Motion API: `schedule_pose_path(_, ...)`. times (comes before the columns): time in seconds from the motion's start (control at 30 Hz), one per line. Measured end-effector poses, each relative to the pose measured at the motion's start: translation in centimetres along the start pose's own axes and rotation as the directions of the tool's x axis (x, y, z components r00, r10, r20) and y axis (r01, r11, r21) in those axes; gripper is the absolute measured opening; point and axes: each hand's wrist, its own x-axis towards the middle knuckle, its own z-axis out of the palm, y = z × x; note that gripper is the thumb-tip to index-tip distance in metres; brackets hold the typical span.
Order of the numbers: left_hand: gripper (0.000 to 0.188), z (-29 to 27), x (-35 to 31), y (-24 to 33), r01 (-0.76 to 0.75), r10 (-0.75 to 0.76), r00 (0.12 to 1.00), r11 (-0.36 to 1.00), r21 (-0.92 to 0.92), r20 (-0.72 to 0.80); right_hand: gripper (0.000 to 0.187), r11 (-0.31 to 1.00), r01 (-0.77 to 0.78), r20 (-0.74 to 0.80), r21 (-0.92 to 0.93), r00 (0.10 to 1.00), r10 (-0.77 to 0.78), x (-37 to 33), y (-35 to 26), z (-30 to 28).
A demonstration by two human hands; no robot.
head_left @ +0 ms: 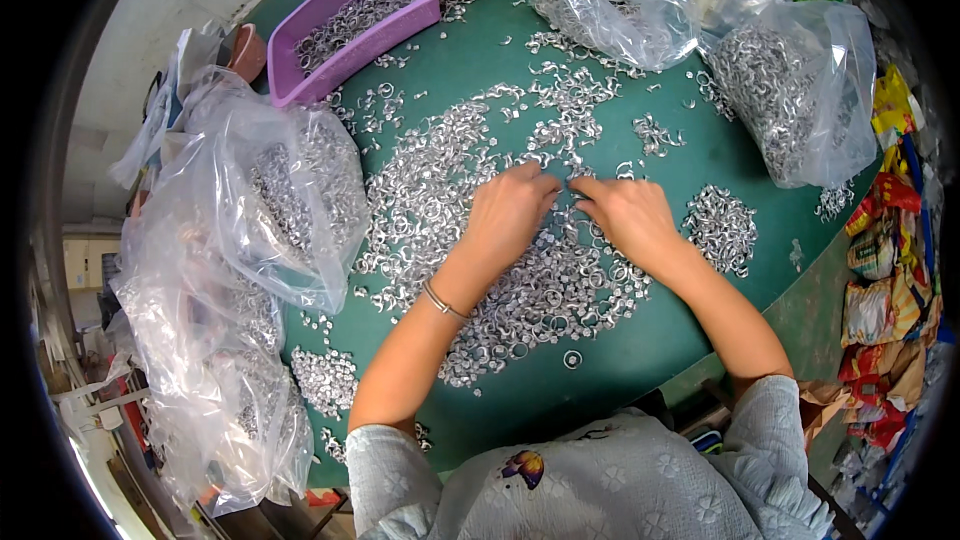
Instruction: The person sorts and inspects small metal rings and button components by hand on a green workbench, picking up individual pieces and moving them between piles.
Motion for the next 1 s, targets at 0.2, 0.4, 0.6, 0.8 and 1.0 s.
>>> schedule_pose_path(0.2, 0.014, -2.4, -0.3, 0.5, 0.534, -0.466, 0.762, 0.06, -0.843, 0.45, 0.017, 0.782, -0.031, 0.0, 0.622, 0.999, 0.039, -0.4, 1.5, 0.4)
schedule_pose_path(0.4, 0.024, -3.0, -2.5, 0.0, 0.277, -0.179, 0.857, -0.632, -0.724, 0.484, 0.022, -0.47, -0.355, 0.477, 0.808, 0.863, 0.169, -0.7, 2.0, -4.2)
schedule_pose_path(0.6, 0.023, -3.1, -2.3, 2.2, 0.49, -0.481, 0.716, -0.17, -0.855, 0.505, 0.025, 0.268, -0.399, 0.295, 0.877, 0.887, 0.355, -0.3, 4.5, -2.5)
schedule_pose_path(0.8, 0.015, -0.3, -0.3, 1.2, 0.365, -0.418, 0.907, 0.84, -0.402, -0.052, 0.02, 0.962, -0.21, -0.037, -0.173, 0.978, 0.206, 0.4, 0.0, -0.1)
schedule_pose_path(1.0, 0.021, 1.5, 1.1, 0.4, 0.16, -0.173, 0.983, 0.971, -0.176, -0.06, 0.023, 0.782, -0.336, 0.097, 0.525, 0.936, 0.338, -0.4, 0.9, -1.8)
